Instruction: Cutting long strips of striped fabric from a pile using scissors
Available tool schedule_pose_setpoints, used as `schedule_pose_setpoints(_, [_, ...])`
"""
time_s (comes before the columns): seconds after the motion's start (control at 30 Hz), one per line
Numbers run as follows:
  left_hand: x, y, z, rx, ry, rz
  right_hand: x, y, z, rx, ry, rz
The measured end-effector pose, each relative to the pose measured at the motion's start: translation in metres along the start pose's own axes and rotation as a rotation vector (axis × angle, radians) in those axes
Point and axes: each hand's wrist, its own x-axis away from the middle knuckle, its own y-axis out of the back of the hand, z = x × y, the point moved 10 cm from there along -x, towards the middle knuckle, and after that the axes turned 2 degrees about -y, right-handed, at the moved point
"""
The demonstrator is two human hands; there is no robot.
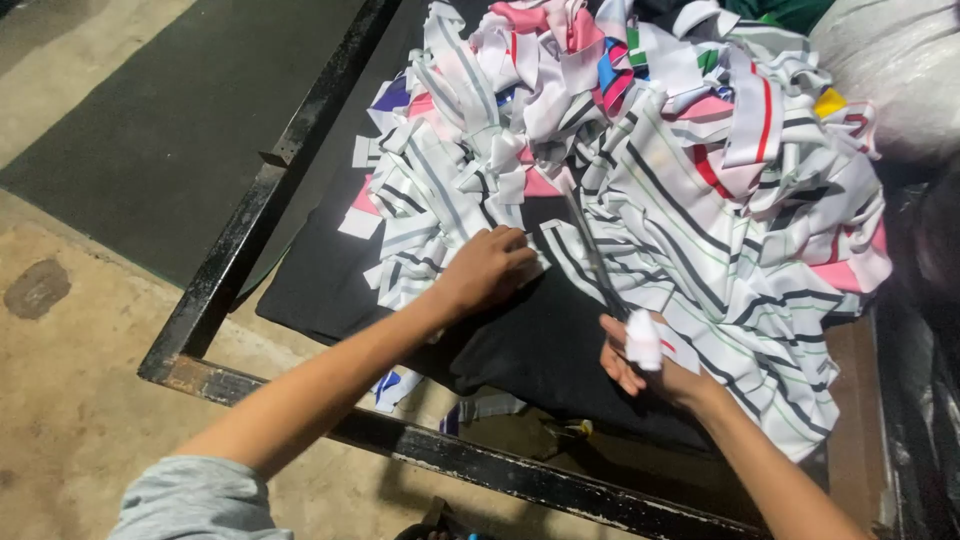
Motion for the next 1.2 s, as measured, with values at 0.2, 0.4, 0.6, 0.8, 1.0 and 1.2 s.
schedule_pose_setpoints(0.2, [-0.045,0.077,0.153,0.062,0.461,-0.29,0.027,0.038,0.003,-0.053,0.165,-0.091])
schedule_pose_setpoints(0.4, [-0.1,0.142,0.055,0.015,0.535,-0.231,0.043,0.078,0.001,-0.286,0.366,-0.034])
schedule_pose_setpoints(0.6, [-0.053,-0.014,-0.184,0.055,-0.31,0.014,0.053,0.129,-0.019,-0.152,0.498,-0.506])
schedule_pose_setpoints(0.8, [-0.043,-0.011,-0.132,0.019,-0.24,-0.026,0.083,0.129,-0.002,-0.059,0.37,-0.557])
schedule_pose_setpoints(1.0, [-0.024,0.035,0.034,-0.031,0.17,0.204,0.104,0.118,0.013,-0.04,0.275,-0.557])
schedule_pose_setpoints(1.2, [-0.001,0.066,0.15,-0.479,0.367,0.16,0.09,0.103,0.022,0.095,0.248,-0.522])
